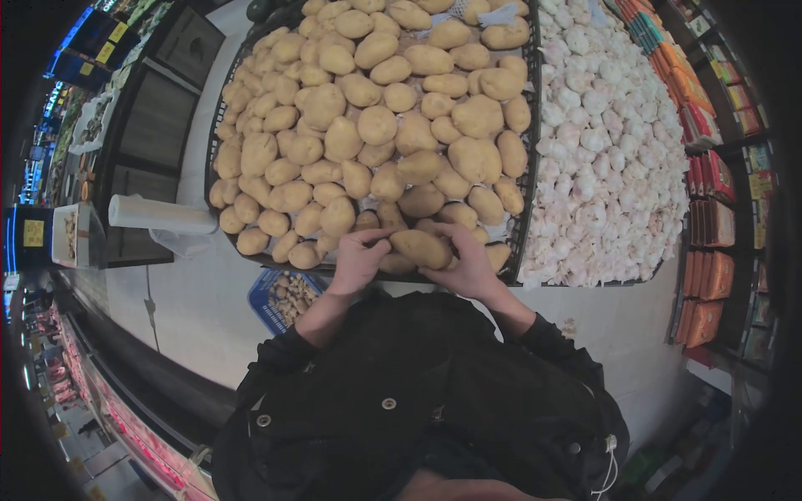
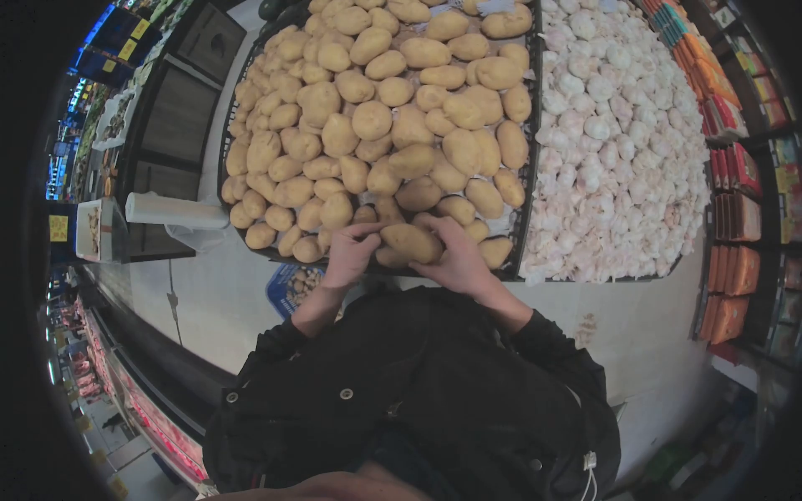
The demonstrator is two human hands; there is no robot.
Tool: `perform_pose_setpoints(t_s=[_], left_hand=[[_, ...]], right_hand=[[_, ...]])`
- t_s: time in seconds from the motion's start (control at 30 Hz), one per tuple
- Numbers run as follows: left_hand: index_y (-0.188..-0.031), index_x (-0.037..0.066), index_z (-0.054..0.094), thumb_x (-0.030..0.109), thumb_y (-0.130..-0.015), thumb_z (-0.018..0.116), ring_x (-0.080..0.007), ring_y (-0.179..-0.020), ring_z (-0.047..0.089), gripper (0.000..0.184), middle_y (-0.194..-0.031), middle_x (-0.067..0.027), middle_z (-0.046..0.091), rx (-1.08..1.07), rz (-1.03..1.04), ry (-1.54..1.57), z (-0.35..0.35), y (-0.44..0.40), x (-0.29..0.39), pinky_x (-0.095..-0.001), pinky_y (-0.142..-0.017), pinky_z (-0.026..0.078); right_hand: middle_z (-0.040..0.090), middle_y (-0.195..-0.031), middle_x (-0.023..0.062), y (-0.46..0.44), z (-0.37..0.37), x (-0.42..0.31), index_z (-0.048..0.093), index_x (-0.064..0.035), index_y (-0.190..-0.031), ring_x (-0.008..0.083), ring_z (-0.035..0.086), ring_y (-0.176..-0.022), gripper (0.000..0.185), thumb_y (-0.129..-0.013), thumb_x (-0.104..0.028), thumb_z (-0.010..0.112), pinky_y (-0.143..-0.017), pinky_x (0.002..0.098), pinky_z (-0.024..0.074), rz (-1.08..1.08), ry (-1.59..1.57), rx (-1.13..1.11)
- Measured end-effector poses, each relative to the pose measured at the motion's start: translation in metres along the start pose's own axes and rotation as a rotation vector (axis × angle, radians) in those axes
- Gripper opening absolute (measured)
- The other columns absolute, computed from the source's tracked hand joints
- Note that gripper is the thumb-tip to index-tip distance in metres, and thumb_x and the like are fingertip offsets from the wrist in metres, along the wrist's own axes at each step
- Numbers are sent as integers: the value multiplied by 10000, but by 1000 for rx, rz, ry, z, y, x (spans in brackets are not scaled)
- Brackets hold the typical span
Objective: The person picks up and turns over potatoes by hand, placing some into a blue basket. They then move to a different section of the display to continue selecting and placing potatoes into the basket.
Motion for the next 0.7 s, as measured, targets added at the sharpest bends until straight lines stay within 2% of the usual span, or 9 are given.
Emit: perform_pose_setpoints(t_s=[0.1, 0.2, 0.3, 0.37, 0.4, 0.47, 0.5, 0.6, 0.7], left_hand=[[-987, 127, 808, 167, -774, 609, -72, -843, 687, 294, -904, -23, 777, 81, 28, -306, -15, 0, -13, -214, -780, 515], [-942, 120, 813, 161, -771, 635, -57, -704, 645, 251, -881, -13, 776, 54, 178, -310, -44, 2, -11, -201, -642, 482], [-924, 94, 807, 110, -803, 676, -66, -753, 682, 179, -904, -29, 775, 38, 278, -224, -92, -1, -4, -193, -636, 549], [-936, 74, 797, 106, -822, 695, -75, -804, 692, 156, -912, -34, 774, 58, 223, -194, -128, 3, 0, -210, -688, 562], [-939, 69, 794, 105, -826, 700, -78, -817, 694, 152, -913, -35, 773, 68, 207, -178, -145, 0, 0, -214, -701, 566], [-922, 64, 795, 127, -808, 756, -86, -833, 701, 136, -923, -47, 773, 157, 255, -143, -184, -3, -10, -215, -737, 564], [-918, 62, 795, 133, -804, 770, -88, -837, 703, 137, -926, -50, 773, 221, 254, -123, -207, -3, -17, -216, -746, 564], [-944, 109, 799, 208, -751, 835, -79, -748, 670, 219, -790, -35, 742, 395, 232, -79, -274, -9, -37, -221, -725, 520], [-998, 101, 771, 266, -837, 769, -139, -843, 681, 231, -896, -45, 746, 567, 252, -68, -321, -14, -59, -268, -763, 543]], right_hand=[[594, -1172, 110, 0, 14, -10, 607, -84, -1260, 245, 585, -1067, 610, -721, -201, 867, -936, 340, 481, -211, 161, -32], [563, -1120, 94, 5, 4, -23, 635, -106, -1263, 245, 559, -1012, 570, -763, -254, 866, -909, 345, 458, -208, 236, 20], [624, -1053, 87, 16, -27, -25, 671, -107, -1190, 250, 569, -959, 500, -744, -293, 799, -857, 379, 448, -173, 409, 339], [569, -1145, 122, 30, -46, -7, 605, -91, -1276, 259, 557, -1041, 521, -812, -253, 778, -825, 364, 481, -142, 605, 633], [555, -1168, 131, 41, -49, 3, 588, -87, -1297, 261, 555, -1061, 527, -829, -243, 773, -817, 360, 489, -142, 660, 699], [445, -1301, 184, 52, -47, 41, 438, -70, -1432, 352, 505, -1186, 688, -874, -339, 735, -913, 460, 479, 62, 784, 655], [418, -1335, 198, 51, -41, 51, 400, -66, -1466, 375, 493, -1218, 730, -885, -363, 726, -937, 485, 477, 82, 819, 608], [410, -1202, 171, 47, -33, 63, 443, -165, -1479, 385, 516, -1079, 723, -857, -368, 749, -956, 478, 439, 238, 812, 571], [482, -1172, 147, 42, -34, 46, 492, -167, -1452, 288, 584, -977, 673, -875, -432, 713, -891, 427, 482, 413, 742, 565]])
Point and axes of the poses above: each hand's wrist, its own y-axis away from the middle knuckle, its own z-axis out of the palm, x = y × z, the point moved 4 cm from there along -y, towards the middle knuckle
